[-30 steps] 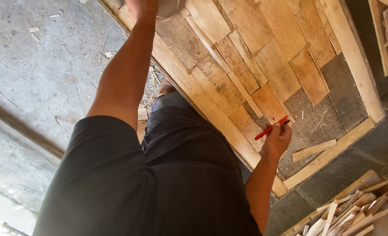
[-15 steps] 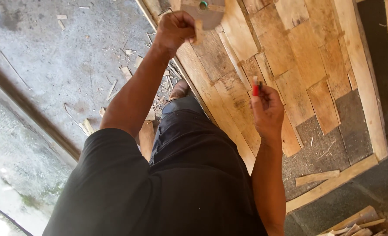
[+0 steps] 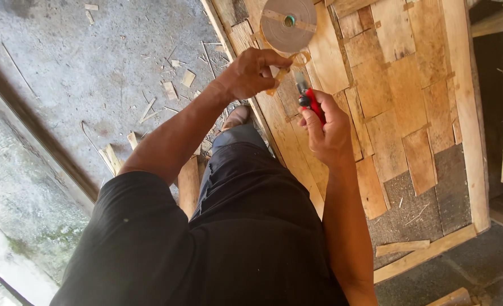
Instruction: The recorder is fitting and gluing thin wooden slats onto a larger wooden surface, trimming pieces as needed with a utility knife.
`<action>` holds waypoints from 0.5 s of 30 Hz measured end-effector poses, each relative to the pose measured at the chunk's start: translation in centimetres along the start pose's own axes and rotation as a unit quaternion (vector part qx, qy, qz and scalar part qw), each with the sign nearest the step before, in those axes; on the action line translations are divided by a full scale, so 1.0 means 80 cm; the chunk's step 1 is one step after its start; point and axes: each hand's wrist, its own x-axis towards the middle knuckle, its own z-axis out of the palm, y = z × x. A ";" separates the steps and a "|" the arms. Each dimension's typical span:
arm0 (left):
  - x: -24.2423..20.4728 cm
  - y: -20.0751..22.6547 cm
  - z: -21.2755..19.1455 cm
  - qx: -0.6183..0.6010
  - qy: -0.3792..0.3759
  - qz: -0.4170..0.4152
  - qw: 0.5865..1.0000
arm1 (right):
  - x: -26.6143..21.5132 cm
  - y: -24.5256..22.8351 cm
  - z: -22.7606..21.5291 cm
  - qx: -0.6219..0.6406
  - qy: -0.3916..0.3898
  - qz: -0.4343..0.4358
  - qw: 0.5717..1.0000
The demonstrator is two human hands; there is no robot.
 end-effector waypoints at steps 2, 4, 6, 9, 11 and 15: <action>-0.004 0.000 -0.004 -0.013 -0.014 -0.006 1.000 | 0.003 -0.012 0.001 -0.086 -0.011 -0.020 0.996; -0.008 -0.002 -0.008 -0.072 -0.028 0.006 0.997 | 0.003 -0.022 0.002 -0.279 0.026 -0.151 0.948; -0.013 0.000 -0.013 -0.087 -0.040 0.010 0.995 | 0.008 -0.027 0.005 -0.299 0.028 -0.136 0.944; -0.016 0.007 -0.020 -0.094 -0.067 -0.015 0.993 | 0.016 -0.021 0.006 -0.332 0.029 -0.129 0.934; -0.015 0.010 -0.024 -0.089 -0.079 -0.045 0.992 | 0.021 -0.015 0.008 -0.346 0.025 -0.137 0.928; -0.015 0.009 -0.027 -0.092 -0.092 -0.019 0.991 | 0.029 -0.013 0.013 -0.363 0.026 -0.128 0.922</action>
